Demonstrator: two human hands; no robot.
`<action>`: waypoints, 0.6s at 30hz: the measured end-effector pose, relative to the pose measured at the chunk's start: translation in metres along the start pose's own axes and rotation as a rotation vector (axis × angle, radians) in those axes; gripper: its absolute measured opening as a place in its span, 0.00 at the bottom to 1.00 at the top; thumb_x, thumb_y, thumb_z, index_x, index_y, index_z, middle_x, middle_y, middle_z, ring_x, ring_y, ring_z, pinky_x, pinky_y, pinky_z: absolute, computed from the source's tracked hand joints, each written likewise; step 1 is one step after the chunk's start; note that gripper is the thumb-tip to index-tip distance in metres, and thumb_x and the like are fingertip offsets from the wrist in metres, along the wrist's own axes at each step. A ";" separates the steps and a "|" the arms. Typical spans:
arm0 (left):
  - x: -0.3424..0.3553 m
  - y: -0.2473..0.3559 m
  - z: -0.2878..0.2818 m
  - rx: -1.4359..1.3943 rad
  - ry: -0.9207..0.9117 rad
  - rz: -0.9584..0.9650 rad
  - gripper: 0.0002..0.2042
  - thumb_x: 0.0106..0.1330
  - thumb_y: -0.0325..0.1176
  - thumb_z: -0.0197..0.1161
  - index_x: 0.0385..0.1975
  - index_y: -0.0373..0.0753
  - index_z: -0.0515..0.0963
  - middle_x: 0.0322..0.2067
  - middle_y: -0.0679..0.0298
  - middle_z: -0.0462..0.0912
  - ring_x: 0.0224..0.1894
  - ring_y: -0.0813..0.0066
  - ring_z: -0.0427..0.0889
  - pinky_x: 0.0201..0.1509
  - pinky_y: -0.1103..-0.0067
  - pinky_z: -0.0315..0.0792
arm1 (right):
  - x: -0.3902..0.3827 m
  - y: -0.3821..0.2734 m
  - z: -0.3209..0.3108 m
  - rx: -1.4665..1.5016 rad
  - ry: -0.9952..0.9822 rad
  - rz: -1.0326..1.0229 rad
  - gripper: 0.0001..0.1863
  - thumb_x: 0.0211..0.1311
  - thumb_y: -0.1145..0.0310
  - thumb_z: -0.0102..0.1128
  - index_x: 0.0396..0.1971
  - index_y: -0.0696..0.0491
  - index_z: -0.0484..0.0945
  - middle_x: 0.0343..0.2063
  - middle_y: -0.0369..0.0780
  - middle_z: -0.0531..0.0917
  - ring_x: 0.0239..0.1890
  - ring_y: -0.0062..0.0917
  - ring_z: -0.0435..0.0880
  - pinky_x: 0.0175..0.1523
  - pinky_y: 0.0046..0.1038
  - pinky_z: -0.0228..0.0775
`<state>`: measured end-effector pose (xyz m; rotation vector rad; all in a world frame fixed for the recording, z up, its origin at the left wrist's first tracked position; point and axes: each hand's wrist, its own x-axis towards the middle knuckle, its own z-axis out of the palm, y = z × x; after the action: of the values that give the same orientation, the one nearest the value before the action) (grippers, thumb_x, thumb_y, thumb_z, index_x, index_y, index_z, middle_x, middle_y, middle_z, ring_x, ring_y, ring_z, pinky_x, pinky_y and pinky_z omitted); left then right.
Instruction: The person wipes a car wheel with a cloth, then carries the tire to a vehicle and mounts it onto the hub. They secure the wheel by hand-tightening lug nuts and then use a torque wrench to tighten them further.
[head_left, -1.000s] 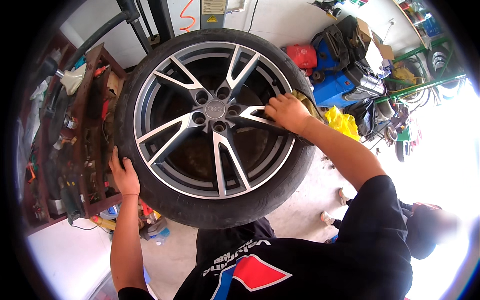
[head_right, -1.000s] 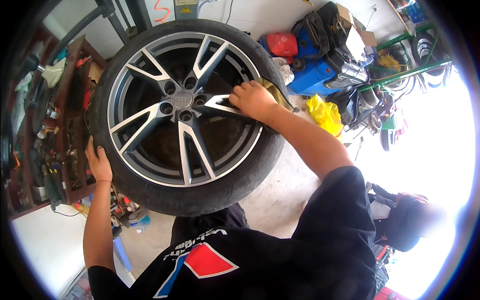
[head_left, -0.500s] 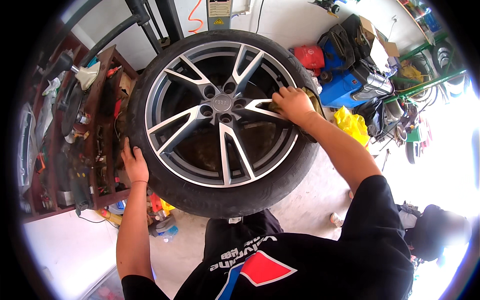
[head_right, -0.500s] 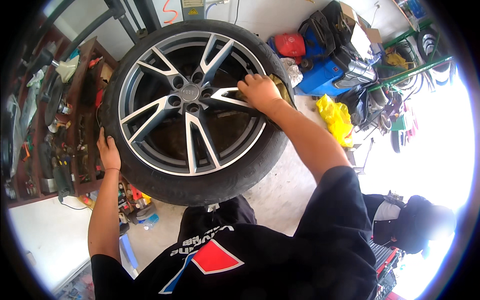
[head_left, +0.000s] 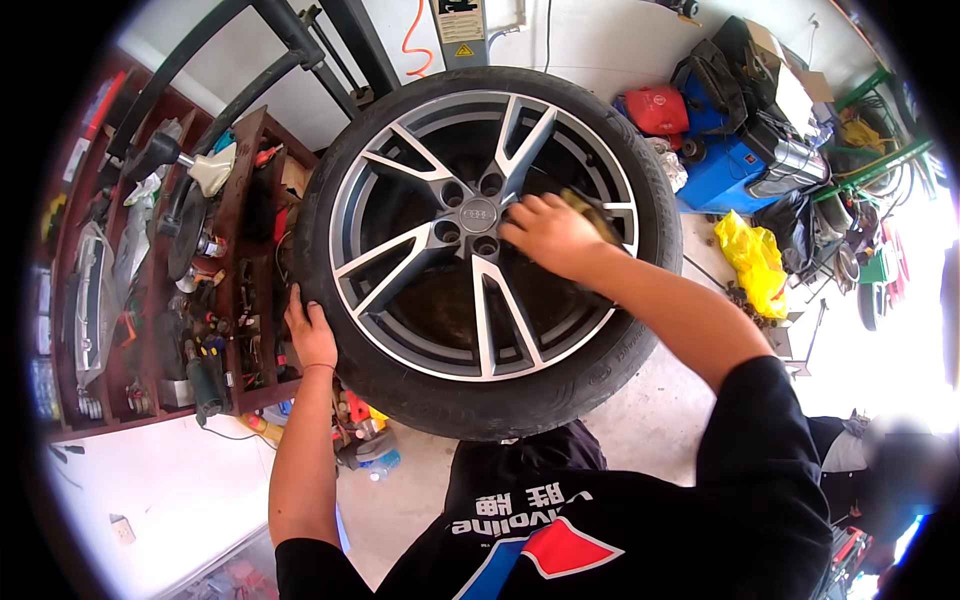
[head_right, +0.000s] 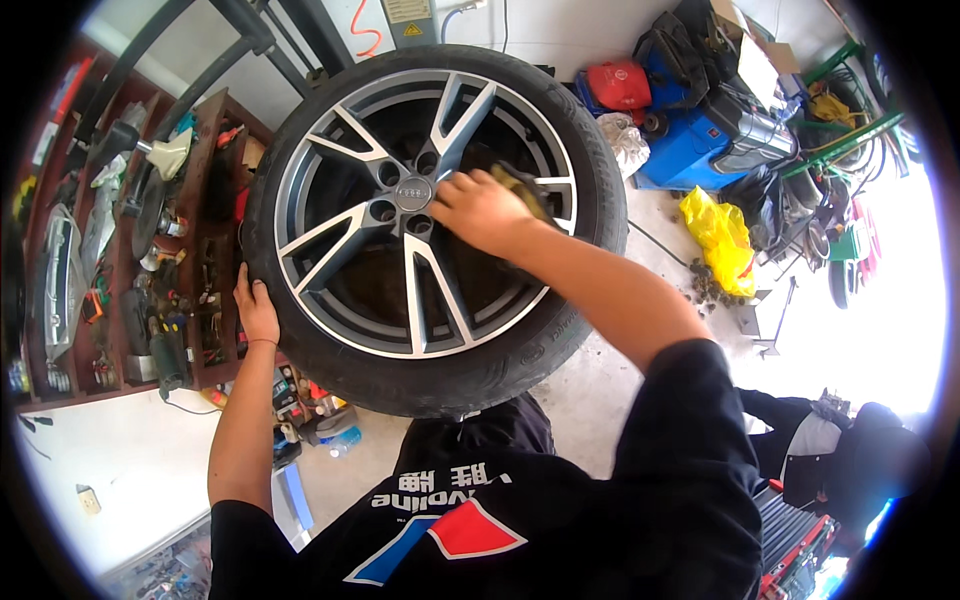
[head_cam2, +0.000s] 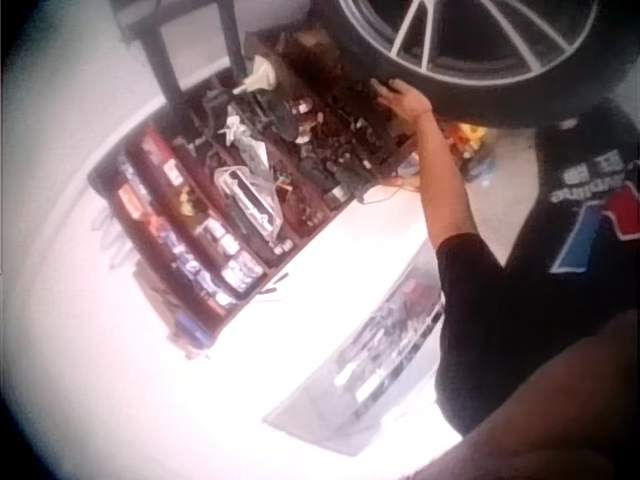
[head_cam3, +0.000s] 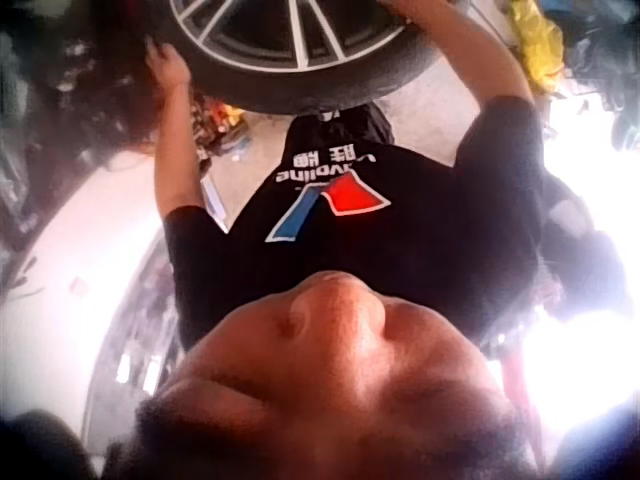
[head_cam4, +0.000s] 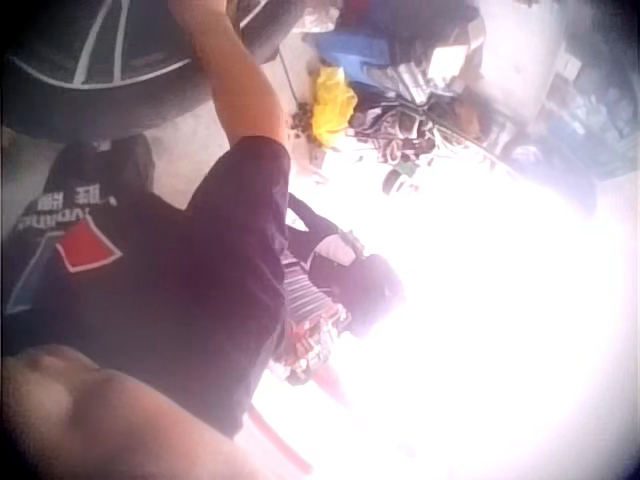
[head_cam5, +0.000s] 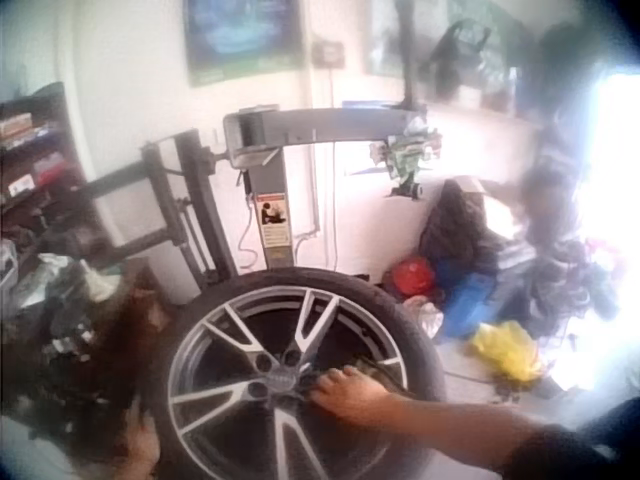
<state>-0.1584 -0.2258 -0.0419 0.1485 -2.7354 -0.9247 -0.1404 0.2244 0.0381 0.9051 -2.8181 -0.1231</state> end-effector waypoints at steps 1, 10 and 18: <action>0.000 0.001 0.000 0.024 0.002 -0.019 0.25 0.75 0.39 0.47 0.71 0.40 0.64 0.65 0.43 0.67 0.66 0.43 0.68 0.71 0.64 0.63 | 0.016 -0.004 0.006 -0.013 0.051 -0.027 0.11 0.59 0.67 0.58 0.42 0.48 0.79 0.42 0.38 0.79 0.50 0.33 0.78 0.54 0.35 0.71; -0.003 0.002 -0.001 -0.053 0.038 0.014 0.26 0.73 0.40 0.50 0.70 0.42 0.66 0.61 0.43 0.70 0.63 0.41 0.71 0.68 0.62 0.66 | -0.086 0.030 -0.012 -0.150 -0.325 0.458 0.16 0.61 0.65 0.62 0.49 0.49 0.74 0.44 0.40 0.78 0.51 0.36 0.81 0.51 0.37 0.77; -0.003 0.009 -0.004 -0.054 0.030 -0.085 0.26 0.73 0.40 0.51 0.70 0.43 0.67 0.60 0.43 0.70 0.63 0.42 0.71 0.69 0.61 0.65 | -0.040 -0.001 0.007 -0.172 -0.144 0.085 0.10 0.60 0.68 0.59 0.42 0.48 0.77 0.41 0.41 0.79 0.48 0.35 0.81 0.53 0.37 0.75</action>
<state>-0.1542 -0.2205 -0.0345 0.2682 -2.6927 -1.0092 -0.1096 0.2471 0.0258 0.7654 -2.9147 -0.4285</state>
